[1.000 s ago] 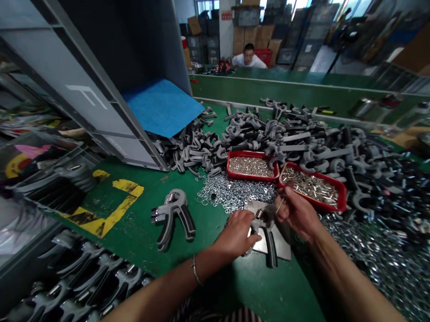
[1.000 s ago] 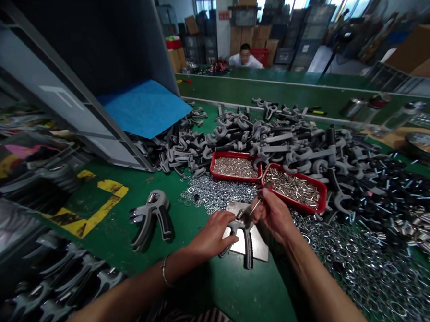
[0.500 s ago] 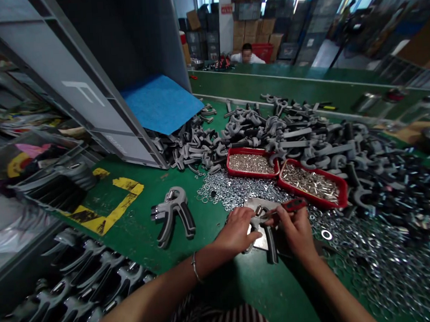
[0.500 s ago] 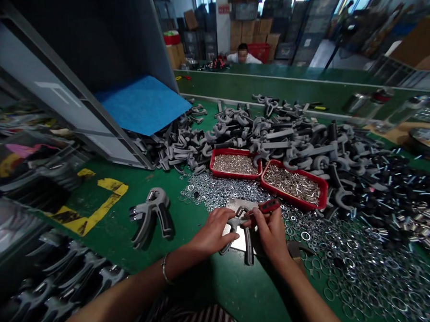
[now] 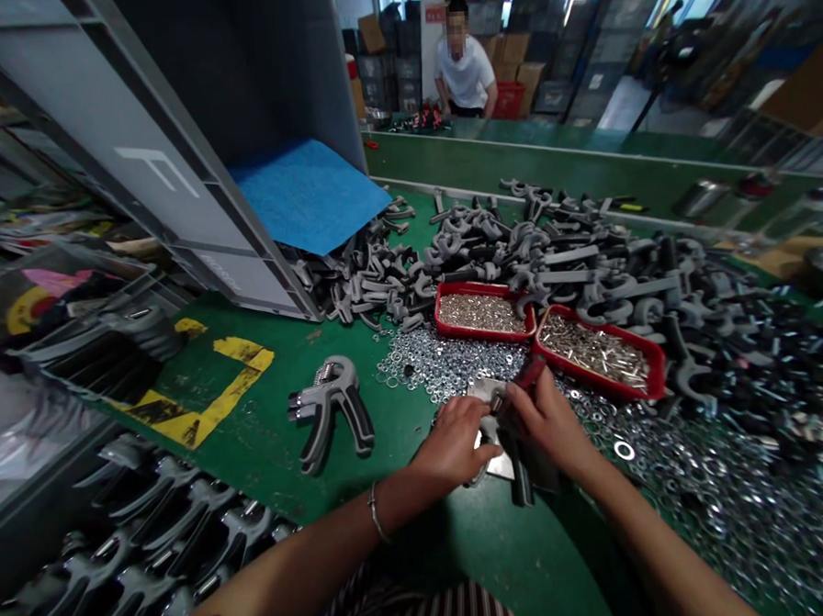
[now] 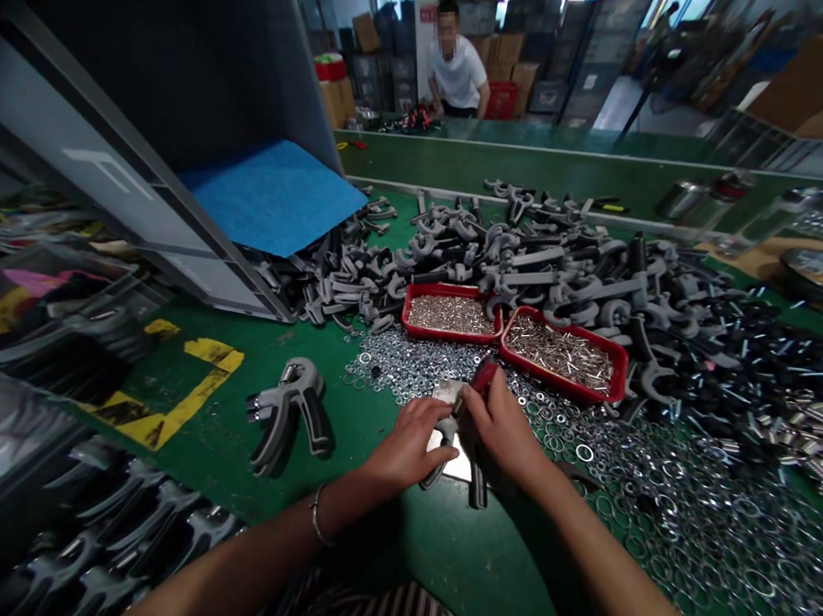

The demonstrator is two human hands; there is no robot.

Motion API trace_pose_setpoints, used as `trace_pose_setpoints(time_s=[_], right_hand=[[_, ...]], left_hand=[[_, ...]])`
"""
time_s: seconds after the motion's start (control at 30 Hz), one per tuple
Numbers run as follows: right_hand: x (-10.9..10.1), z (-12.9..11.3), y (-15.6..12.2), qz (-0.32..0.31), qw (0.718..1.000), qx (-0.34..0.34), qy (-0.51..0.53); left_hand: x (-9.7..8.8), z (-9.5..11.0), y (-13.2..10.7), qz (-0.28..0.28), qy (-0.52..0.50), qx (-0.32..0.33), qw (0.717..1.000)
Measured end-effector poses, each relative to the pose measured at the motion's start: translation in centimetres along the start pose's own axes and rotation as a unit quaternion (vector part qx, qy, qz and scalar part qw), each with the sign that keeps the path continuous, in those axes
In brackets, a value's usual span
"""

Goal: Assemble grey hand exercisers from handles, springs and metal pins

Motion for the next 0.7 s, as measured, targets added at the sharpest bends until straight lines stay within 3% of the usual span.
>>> trace_pose_setpoints(time_s=[0.13,0.27,0.4,0.63,0.7], right_hand=[[-0.3,1.0,1.4,-0.024,0.995,0.018,0.095],[-0.5,2.1,-0.5,-0.006,0.978,0.054,0.204],[-0.3,2.5,-2.5,0.037,0.943,0.115,0.31],[0.1,2.2,-3.3,0.06,0.959,0.112,0.253],[0.2,2.1,-3.6,0.072,0.974,0.104,0.189]], left_hand=[[-0.1,0.2,0.0,-0.005,0.01,0.0,1.0],[-0.2,0.1,0.0,-0.005,0.01,0.0,1.0],[-0.1,0.0,0.1,-0.009,0.008,-0.006,1.0],[-0.1,-0.1,0.0,-0.013,0.011,-0.001,1.0],[-0.1,0.0,0.0,-0.013,0.009,-0.001,1.0]])
Point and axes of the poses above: each hand's wrist, its own y-axis towards the middle knuckle, its own x-axis out of the palm, z = x × y, the point moved 1 cm from there along y, towards the middle knuckle, and after that the axes turned 10 degrees about y, right-handed, at the moved point
